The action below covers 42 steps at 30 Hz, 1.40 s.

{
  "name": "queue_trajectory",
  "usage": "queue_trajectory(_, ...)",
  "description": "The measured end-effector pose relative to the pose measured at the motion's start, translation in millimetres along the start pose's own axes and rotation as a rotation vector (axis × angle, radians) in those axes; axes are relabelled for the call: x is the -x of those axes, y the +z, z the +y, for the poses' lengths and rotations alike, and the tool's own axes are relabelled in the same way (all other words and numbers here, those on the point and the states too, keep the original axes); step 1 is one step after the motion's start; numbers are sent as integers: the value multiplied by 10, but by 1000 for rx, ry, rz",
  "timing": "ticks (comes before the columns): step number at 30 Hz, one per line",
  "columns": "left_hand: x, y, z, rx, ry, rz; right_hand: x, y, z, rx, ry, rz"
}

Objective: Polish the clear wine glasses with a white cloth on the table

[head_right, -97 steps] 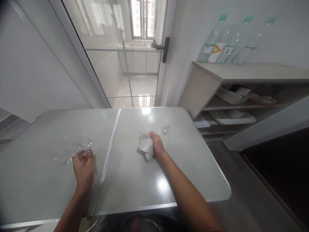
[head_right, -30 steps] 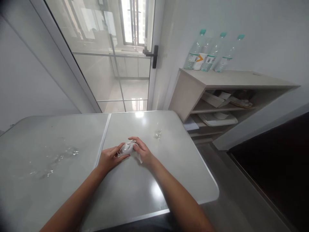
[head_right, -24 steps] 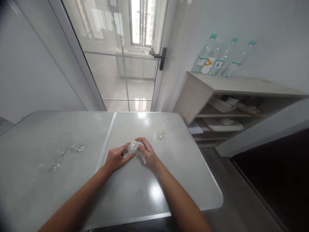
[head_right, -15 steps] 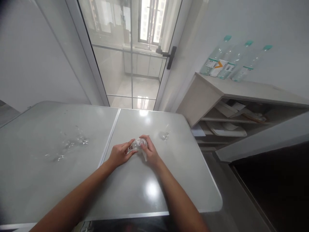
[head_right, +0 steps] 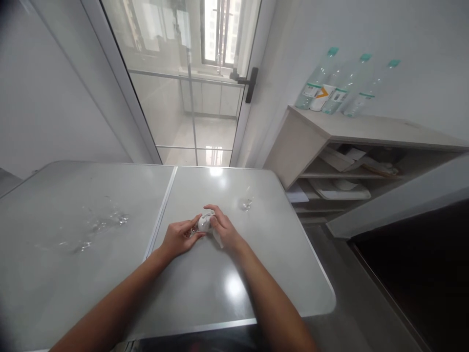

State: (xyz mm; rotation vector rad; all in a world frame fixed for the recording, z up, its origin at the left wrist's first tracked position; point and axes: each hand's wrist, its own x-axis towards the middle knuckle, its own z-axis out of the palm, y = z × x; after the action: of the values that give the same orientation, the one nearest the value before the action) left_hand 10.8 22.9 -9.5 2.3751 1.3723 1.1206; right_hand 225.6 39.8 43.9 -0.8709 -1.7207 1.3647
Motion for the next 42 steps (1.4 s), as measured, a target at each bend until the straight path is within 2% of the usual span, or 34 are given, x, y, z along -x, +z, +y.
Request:
queue_trajectory(4,-42,-57,-1,266,-141,-80,22,-92,58,212,-150,-62)
queue_trajectory(6,-65,-82,-16,386,-181,-122,38,-116,86,322,-258,-87)
queue_trajectory(8,-77,-93,-38,453,-193,-137,48,-112,102,342,-305,-79)
queue_trajectory(10,-76,-87,-60,442,-182,-117,47,-85,98,232,-264,-48)
queue_trajectory(14,-43,-42,-81,261,-107,-16,34,-79,23,-121,-57,71)
queue_trajectory(16,-22,-20,-79,167,-67,32,37,-138,-18,-260,18,55)
queue_trajectory(18,-4,-6,-76,98,-31,61,46,-221,-40,-322,60,-34)
queue_trajectory(20,7,-2,-76,42,9,74,54,-293,-33,-256,59,-120)
queue_trajectory(22,10,-3,-83,-16,48,71,53,-329,5,-81,10,-189)
queue_trajectory(25,8,-8,-105,-95,89,44,38,-309,96,232,-65,-291)
queue_trajectory(28,2,-15,-129,-123,97,8,28,-250,168,387,-75,-333)
queue_trajectory(31,-15,-22,-135,-104,59,2,21,-188,176,341,-108,-267)
queue_trajectory(33,-33,-25,-131,-93,11,28,7,-143,157,190,-106,-128)
queue_trajectory(36,-58,-30,-123,-111,-28,74,-27,-79,120,-60,-27,56)
queue_trajectory(39,-67,-42,-116,-136,-5,66,-44,-38,82,-140,19,62)
queue_trajectory(42,-56,-61,-111,-119,-3,83,-27,-30,51,-68,-40,6)
